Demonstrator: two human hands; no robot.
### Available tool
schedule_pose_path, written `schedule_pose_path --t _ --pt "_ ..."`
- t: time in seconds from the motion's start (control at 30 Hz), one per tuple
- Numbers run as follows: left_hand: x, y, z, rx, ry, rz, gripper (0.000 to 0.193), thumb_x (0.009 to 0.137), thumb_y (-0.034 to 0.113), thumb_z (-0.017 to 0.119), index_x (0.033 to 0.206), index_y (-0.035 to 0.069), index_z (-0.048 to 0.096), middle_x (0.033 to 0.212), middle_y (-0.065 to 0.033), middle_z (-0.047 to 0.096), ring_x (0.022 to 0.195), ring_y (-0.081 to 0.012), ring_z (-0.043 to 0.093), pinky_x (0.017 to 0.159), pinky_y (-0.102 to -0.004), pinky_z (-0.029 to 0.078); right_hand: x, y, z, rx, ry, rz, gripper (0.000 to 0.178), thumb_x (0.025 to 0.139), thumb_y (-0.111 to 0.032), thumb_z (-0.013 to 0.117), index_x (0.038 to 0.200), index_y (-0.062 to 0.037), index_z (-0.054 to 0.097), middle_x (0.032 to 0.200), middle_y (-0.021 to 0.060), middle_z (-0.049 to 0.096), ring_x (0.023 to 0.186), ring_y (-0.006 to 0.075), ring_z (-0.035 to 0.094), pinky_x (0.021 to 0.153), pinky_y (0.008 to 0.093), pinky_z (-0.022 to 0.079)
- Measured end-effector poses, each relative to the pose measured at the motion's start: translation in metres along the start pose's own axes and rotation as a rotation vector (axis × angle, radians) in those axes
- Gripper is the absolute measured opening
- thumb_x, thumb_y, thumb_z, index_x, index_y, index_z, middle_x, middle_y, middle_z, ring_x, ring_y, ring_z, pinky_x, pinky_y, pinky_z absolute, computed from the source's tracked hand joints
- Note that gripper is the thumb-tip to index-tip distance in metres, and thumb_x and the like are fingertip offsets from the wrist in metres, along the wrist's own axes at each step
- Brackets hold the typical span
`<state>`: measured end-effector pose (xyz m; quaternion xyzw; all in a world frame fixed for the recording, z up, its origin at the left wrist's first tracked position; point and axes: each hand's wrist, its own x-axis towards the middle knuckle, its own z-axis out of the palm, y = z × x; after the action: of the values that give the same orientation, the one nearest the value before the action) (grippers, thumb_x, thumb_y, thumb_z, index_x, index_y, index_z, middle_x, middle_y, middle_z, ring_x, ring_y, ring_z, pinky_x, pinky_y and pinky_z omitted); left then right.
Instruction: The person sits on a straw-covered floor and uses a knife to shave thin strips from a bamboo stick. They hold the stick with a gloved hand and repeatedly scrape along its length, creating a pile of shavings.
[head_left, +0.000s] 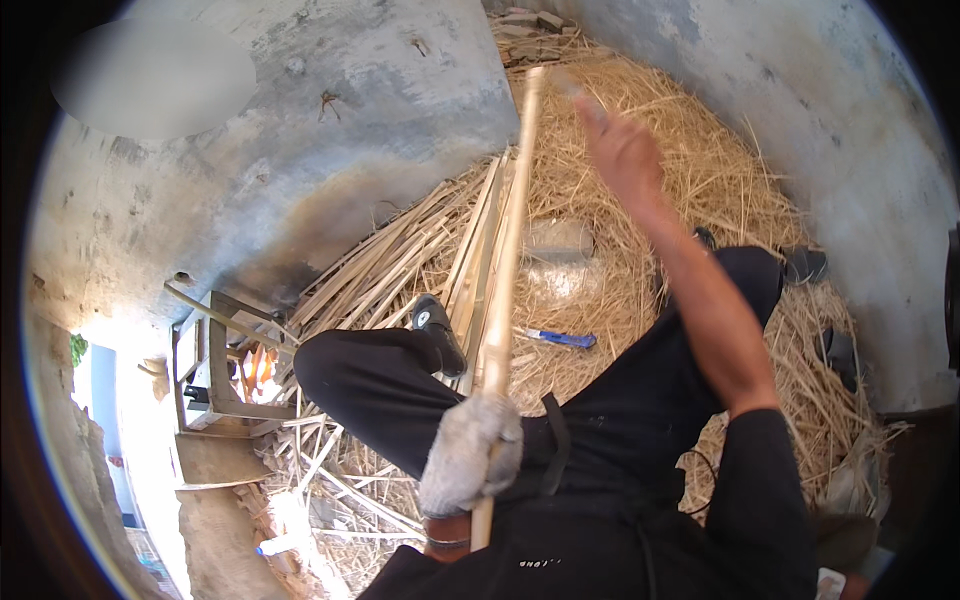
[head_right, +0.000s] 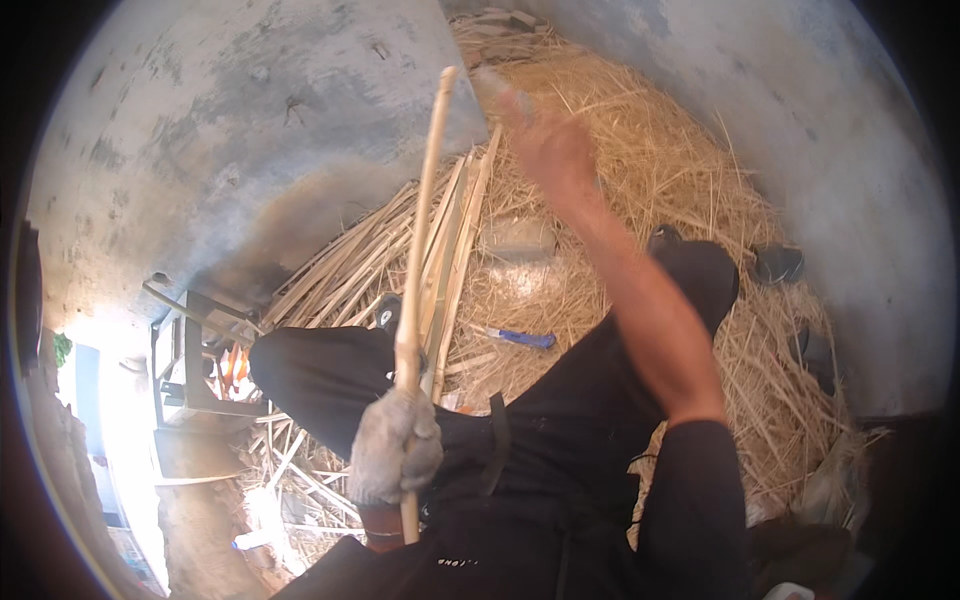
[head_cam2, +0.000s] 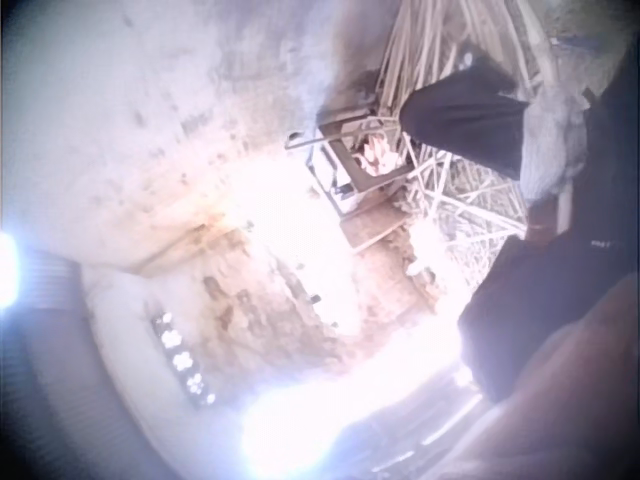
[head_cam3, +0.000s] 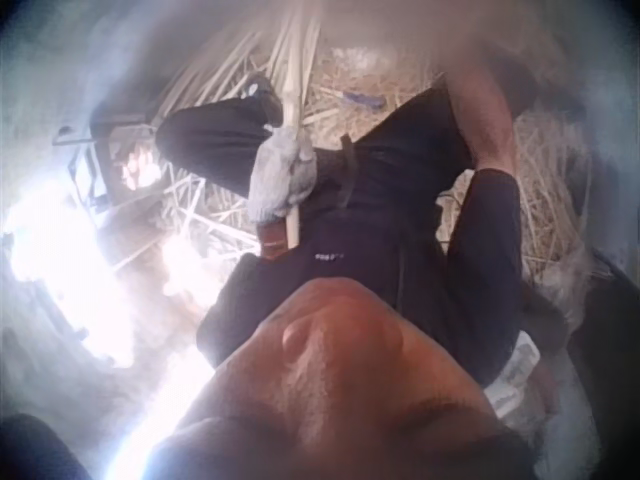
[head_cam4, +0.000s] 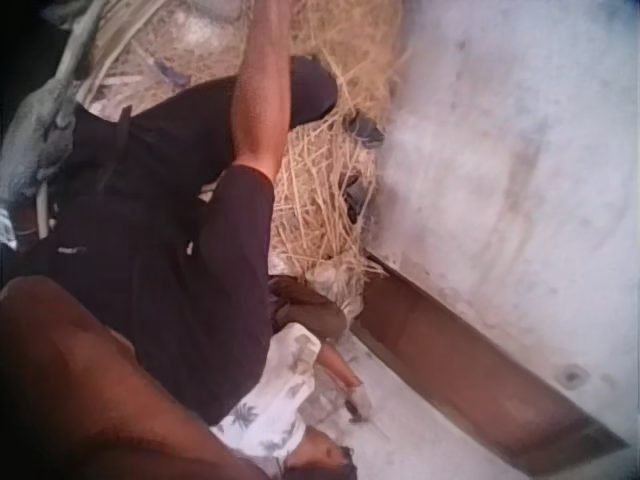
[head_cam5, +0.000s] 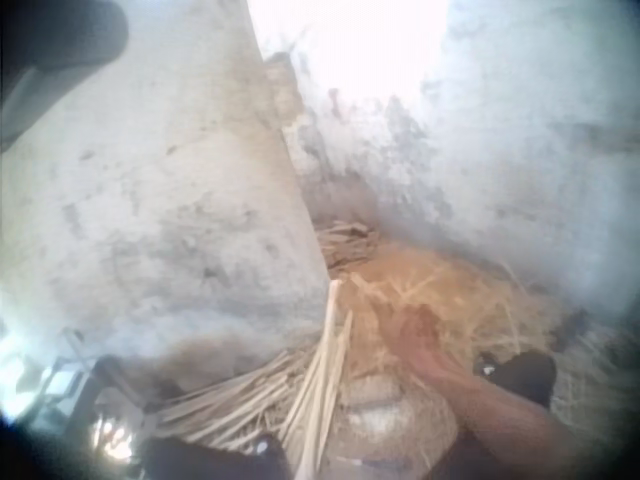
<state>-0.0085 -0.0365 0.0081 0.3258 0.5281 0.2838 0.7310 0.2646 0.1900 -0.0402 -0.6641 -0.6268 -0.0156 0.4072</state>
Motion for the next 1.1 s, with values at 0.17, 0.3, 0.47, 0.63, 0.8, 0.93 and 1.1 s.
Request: schedule_pose_path --t 0.17,0.3,0.47,0.63,0.8,0.93,1.1 --pt "0.003 0.002 -0.009 -0.048 0.026 0.164 0.031 0.104 0.030 0.051 0.088 0.004 0.053 0.051 -0.0019 0.041 0.036 -0.0088 0.035 0.034 -0.0241 0.028 -0.017 0.004 -0.023 0.252 0.062 -0.203 0.051 0.108 -0.041 0.041 0.073 -0.0085 0.060 0.046 -0.0015 0.037 0.036 0.0109 0.036 0.031 0.0315 0.029" --pt "0.007 0.004 -0.010 0.020 0.033 0.219 0.035 0.105 0.036 0.048 0.090 0.005 0.052 0.050 -0.0003 0.042 0.034 -0.0073 0.034 0.031 -0.0216 0.027 -0.089 -0.060 -0.033 0.449 -0.364 -0.648 0.044 0.096 -0.042 0.062 0.073 -0.0063 0.057 0.052 0.0111 0.053 0.041 0.0275 0.052 0.045 0.0402 0.042" --pt "0.009 0.001 -0.007 0.041 0.060 0.187 0.034 0.105 0.035 0.048 0.090 0.005 0.051 0.051 0.0007 0.041 0.034 -0.0068 0.033 0.031 -0.0219 0.027 -0.109 -0.072 -0.013 0.499 -0.292 -0.610 0.051 0.094 -0.050 0.063 0.069 -0.0073 0.052 0.051 0.0098 0.051 0.042 0.0309 0.052 0.044 0.0416 0.040" --pt "0.013 0.010 -0.005 -0.059 0.046 0.147 0.024 0.103 0.025 0.053 0.088 0.006 0.051 0.054 0.0016 0.040 0.037 -0.0067 0.036 0.034 -0.0239 0.028 -0.096 -0.067 0.001 0.372 -0.137 -0.715 0.049 0.096 -0.048 0.062 0.066 -0.0102 0.051 0.052 0.0076 0.052 0.041 0.0255 0.051 0.041 0.0395 0.039" --pt "-0.004 -0.019 -0.004 -0.101 -0.246 0.039 0.032 0.105 0.034 0.050 0.086 0.008 0.049 0.051 0.0028 0.036 0.033 -0.0058 0.030 0.029 -0.0219 0.024 0.014 0.007 0.003 0.062 0.134 0.098 0.055 0.106 -0.047 0.045 0.064 -0.0109 0.049 0.047 -0.0005 0.044 0.037 0.0120 0.041 0.032 0.0290 0.029" --pt "0.013 -0.008 -0.018 -0.323 -0.133 0.162 0.036 0.105 0.038 0.049 0.084 0.009 0.048 0.047 0.0004 0.037 0.030 -0.0075 0.029 0.027 -0.0220 0.023 -0.024 -0.012 -0.022 0.452 0.170 -0.236 0.052 0.106 -0.042 0.048 0.066 -0.0089 0.052 0.048 -0.0015 0.041 0.037 0.0115 0.039 0.033 0.0297 0.030" --pt "0.018 -0.006 -0.025 -0.394 -0.285 0.164 0.036 0.105 0.037 0.047 0.085 0.008 0.051 0.050 -0.0001 0.041 0.034 -0.0091 0.033 0.032 -0.0233 0.027 -0.081 -0.065 -0.033 0.569 -0.221 -0.686 0.044 0.096 -0.041 0.063 0.070 -0.0070 0.052 0.051 0.0083 0.047 0.041 0.0242 0.050 0.043 0.0376 0.039"
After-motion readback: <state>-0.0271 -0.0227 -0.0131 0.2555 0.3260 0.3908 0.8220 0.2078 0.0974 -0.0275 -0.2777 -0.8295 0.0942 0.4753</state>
